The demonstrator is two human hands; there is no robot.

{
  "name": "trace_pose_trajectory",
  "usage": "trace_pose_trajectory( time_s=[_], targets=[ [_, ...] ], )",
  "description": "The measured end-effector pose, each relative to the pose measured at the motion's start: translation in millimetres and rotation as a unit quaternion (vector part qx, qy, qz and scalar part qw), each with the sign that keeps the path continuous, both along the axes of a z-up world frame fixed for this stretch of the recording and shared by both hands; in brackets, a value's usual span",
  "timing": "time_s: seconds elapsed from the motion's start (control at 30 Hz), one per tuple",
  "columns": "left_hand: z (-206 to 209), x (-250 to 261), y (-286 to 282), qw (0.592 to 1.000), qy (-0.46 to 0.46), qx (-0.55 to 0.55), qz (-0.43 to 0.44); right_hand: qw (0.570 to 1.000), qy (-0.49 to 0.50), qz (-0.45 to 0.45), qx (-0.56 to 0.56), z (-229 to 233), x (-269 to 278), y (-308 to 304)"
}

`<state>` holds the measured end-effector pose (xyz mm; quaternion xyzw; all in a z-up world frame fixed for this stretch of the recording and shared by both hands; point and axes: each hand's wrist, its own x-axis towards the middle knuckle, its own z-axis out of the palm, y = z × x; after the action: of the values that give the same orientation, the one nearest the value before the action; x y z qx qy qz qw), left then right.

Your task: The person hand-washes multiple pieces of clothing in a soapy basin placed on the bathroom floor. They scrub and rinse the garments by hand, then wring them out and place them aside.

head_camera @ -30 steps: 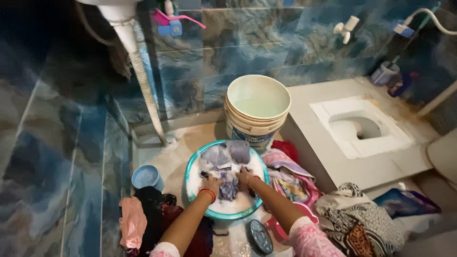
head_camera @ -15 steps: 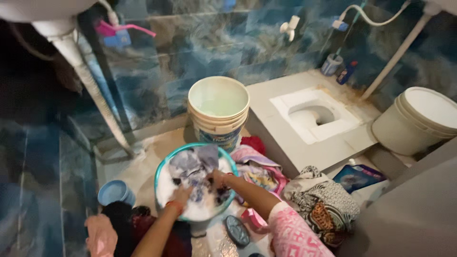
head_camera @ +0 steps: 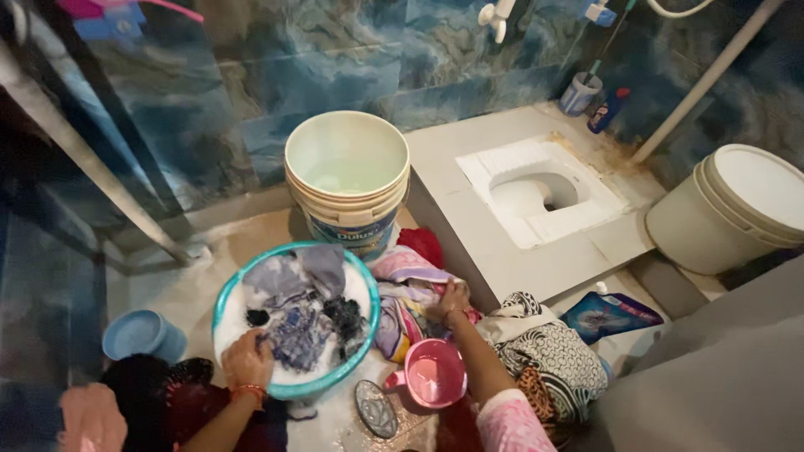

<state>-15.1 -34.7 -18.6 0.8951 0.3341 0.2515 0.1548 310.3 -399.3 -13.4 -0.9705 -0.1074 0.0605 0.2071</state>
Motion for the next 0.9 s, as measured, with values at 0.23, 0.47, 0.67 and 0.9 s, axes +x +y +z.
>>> trace_pose_trajectory(
  time_s=[0.23,0.47,0.67,0.9],
  targets=[
    [-5,1,-1,1.000,-0.028,0.012,-0.007,0.979,0.051,0.191,-0.059,-1,-31,59],
    [10,-2,-5,1.000,-0.009,-0.002,-0.006,0.944,0.109,0.241,-0.196,-10,-56,105],
    [7,-1,-3,1.000,-0.024,0.005,-0.014,0.939,0.054,0.276,-0.200,-23,-77,108],
    [10,-2,-2,0.999,-0.032,-0.021,-0.027,0.905,-0.108,0.404,-0.078,-13,-49,77]
  ],
)
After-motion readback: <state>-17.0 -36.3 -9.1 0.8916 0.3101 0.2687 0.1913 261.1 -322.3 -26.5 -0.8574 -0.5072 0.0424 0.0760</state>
